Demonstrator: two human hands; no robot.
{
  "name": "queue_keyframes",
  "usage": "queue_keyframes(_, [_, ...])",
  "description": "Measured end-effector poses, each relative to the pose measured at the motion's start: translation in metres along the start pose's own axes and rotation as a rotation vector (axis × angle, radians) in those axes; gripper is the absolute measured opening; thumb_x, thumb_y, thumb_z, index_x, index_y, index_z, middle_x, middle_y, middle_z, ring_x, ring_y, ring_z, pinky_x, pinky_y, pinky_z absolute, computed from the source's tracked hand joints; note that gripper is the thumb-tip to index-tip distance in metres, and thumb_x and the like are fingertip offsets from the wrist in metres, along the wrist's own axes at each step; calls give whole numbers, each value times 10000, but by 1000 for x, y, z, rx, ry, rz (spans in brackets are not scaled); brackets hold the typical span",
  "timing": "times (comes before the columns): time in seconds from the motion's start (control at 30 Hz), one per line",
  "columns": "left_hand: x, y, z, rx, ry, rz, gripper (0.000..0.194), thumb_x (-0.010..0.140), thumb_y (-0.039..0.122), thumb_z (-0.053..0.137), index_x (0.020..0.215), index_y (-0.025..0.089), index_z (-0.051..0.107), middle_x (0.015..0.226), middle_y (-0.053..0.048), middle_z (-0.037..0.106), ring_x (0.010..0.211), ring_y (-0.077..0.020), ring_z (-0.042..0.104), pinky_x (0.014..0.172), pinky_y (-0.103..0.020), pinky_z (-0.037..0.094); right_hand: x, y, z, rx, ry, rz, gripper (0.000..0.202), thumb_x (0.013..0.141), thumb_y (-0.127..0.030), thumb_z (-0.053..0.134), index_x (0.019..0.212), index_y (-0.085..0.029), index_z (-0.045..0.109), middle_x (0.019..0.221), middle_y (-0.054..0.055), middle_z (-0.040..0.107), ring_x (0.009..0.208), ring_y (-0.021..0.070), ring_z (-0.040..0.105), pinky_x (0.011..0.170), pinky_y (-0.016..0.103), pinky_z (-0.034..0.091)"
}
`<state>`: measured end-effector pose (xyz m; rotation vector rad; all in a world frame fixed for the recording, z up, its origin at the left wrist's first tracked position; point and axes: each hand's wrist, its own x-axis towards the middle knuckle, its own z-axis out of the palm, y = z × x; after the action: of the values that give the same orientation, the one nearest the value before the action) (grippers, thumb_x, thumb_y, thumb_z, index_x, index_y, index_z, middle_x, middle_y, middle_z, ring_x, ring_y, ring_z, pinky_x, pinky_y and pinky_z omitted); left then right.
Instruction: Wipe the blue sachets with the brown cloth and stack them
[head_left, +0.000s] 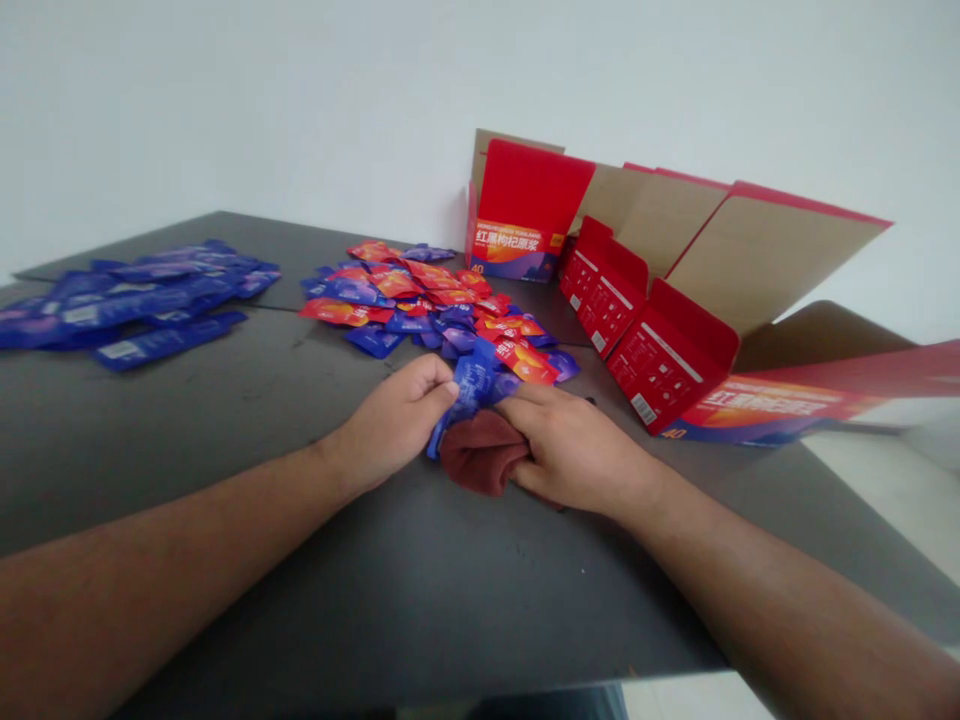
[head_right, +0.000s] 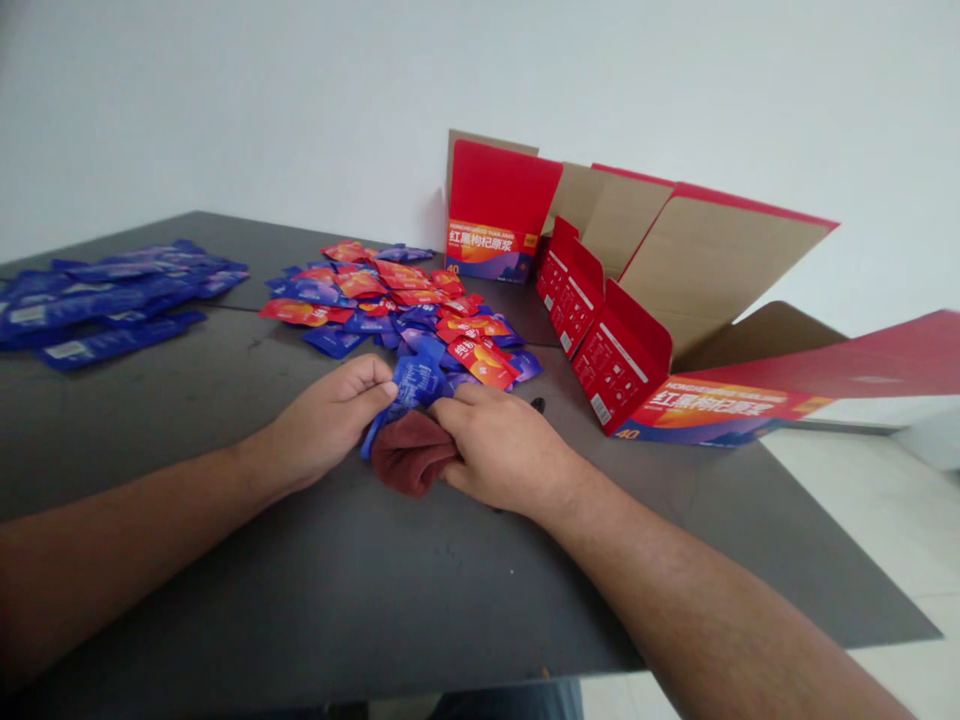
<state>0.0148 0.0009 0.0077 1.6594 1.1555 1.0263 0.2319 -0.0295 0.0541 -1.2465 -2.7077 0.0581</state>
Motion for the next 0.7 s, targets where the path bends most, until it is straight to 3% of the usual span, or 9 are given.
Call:
queue_keyframes(0.2, [0,2,-1,72,34,46,203,941,337,535,801,191,559,779,14,551,744,-148,514,688,-275,409,0,4,0,-9,63,84,152,815,-238,612,959,-196,586,975,60,650,904,215,611,773,321,458])
queue_keyframes(0.4, [-1,2,0,7,17,5,199,942,353,538,813,201,543,738,25,524,657,-136,486,602,-261,393,0,2,0,16,-11,-15,200,813,-228,617,1011,-202,602,1042,64,658,987,224,619,825,319,465])
queue_keyframes(0.57, [0,-1,-1,9,27,24,199,941,354,546,824,194,559,771,20,539,706,-138,498,639,-259,407,1,5,-1,-3,66,96,181,797,-227,623,972,-194,593,982,61,656,912,218,615,771,318,457])
queue_keyframes(0.7, [-1,0,-1,-19,16,13,198,941,357,549,824,198,549,749,27,522,667,-130,476,603,-254,396,0,3,-2,25,-1,-8,204,804,-218,624,1006,-199,603,1038,63,663,979,220,617,811,315,459])
